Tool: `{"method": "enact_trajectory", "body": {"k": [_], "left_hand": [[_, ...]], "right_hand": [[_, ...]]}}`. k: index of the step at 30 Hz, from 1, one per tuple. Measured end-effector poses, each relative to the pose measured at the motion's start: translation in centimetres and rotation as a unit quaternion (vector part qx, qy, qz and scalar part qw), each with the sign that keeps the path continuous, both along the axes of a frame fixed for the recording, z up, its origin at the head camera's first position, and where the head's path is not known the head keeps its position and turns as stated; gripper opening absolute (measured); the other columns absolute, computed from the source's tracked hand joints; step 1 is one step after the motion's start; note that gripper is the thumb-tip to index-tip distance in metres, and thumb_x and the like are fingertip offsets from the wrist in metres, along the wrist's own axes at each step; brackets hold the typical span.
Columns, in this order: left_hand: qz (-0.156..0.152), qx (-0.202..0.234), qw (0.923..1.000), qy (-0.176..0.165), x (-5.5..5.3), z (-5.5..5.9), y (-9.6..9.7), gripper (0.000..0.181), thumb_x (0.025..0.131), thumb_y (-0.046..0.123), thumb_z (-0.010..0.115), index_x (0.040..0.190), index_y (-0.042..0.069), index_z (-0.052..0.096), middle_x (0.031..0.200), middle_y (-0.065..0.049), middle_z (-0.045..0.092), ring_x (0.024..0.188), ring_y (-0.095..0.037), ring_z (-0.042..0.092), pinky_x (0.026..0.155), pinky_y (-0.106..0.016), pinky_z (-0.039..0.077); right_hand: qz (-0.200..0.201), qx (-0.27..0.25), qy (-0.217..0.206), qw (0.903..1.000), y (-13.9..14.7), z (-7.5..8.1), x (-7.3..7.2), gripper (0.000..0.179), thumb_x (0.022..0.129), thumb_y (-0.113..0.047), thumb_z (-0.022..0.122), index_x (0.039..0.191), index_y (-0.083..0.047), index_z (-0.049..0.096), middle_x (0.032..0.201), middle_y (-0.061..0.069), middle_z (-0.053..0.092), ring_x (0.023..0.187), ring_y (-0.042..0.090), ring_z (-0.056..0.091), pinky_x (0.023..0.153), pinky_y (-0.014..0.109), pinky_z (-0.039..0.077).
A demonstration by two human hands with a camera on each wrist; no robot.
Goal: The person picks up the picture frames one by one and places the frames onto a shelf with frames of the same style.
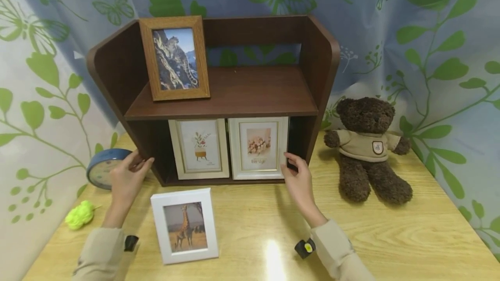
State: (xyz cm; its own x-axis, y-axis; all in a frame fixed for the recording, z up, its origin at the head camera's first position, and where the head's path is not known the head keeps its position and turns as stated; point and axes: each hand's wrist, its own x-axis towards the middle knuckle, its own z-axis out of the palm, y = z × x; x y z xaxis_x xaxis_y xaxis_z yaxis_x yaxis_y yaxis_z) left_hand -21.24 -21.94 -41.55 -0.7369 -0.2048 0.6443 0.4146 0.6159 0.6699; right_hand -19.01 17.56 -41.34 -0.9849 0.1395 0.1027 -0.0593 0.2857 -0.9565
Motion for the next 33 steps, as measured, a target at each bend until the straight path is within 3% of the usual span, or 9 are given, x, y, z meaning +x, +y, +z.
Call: {"method": "enact_trajectory", "body": {"k": [4, 12, 22, 28, 33], "left_hand": [[0.0, -0.001, 1.0, -0.001, 0.0, 0.0, 0.0, 0.03, 0.079, -0.007, 0.072, 0.106, -0.015, 0.064, 0.091, -0.032, 0.067, 0.08, -0.043, 0.068, 0.068, 0.003, 0.043], [-0.005, -0.002, 1.0, 0.004, 0.0, 0.2, 0.2, 0.029, 0.079, -0.007, 0.072, 0.107, -0.014, 0.064, 0.091, -0.032, 0.067, 0.079, -0.043, 0.068, 0.069, 0.002, 0.044], [-0.002, 0.003, 1.0, -0.004, 0.0, 0.2, 0.1, 0.029, 0.08, -0.005, 0.072, 0.107, -0.013, 0.064, 0.092, -0.032, 0.067, 0.08, -0.043, 0.068, 0.069, 0.002, 0.044], [-0.001, -0.006, 1.0, 0.003, 0.1, 0.1, 0.0, 0.03, 0.079, -0.004, 0.074, 0.106, -0.012, 0.065, 0.092, -0.03, 0.068, 0.081, -0.04, 0.069, 0.069, 0.002, 0.044], [-0.005, -0.006, 0.9999, 0.008, 0.1, 0.0, 0.0, 0.029, 0.079, -0.004, 0.074, 0.106, -0.01, 0.066, 0.093, -0.029, 0.068, 0.082, -0.039, 0.069, 0.069, 0.002, 0.044]], "right_hand": [[0.011, 0.004, -0.011, 0.9999, 0.1, 0.1, 0.6, 0.037, 0.098, -0.009, 0.052, 0.134, -0.002, 0.048, 0.138, 0.015, 0.045, 0.128, 0.028, 0.042, 0.102, 0.04, 0.041], [0.029, 0.018, 0.002, 0.9994, -0.2, -0.1, 1.8, 0.035, 0.095, -0.006, 0.056, 0.129, 0.001, 0.053, 0.132, 0.018, 0.052, 0.122, 0.029, 0.049, 0.084, 0.007, 0.043], [0.06, 0.045, 0.03, 0.9967, -1.1, -0.9, 3.0, 0.03, 0.091, -0.003, 0.062, 0.12, 0.003, 0.06, 0.121, 0.019, 0.061, 0.11, 0.03, 0.057, 0.092, 0.032, 0.05], [0.096, 0.049, 0.021, 0.994, -1.9, -0.9, 3.7, 0.03, 0.09, -0.008, 0.064, 0.119, -0.001, 0.062, 0.116, 0.018, 0.064, 0.107, 0.028, 0.06, 0.093, 0.038, 0.05], [0.149, 0.054, 0.008, 0.9873, -2.7, -0.9, 4.2, 0.029, 0.089, -0.01, 0.066, 0.117, -0.001, 0.063, 0.108, 0.017, 0.066, 0.101, 0.025, 0.062, 0.093, 0.037, 0.051]]}}
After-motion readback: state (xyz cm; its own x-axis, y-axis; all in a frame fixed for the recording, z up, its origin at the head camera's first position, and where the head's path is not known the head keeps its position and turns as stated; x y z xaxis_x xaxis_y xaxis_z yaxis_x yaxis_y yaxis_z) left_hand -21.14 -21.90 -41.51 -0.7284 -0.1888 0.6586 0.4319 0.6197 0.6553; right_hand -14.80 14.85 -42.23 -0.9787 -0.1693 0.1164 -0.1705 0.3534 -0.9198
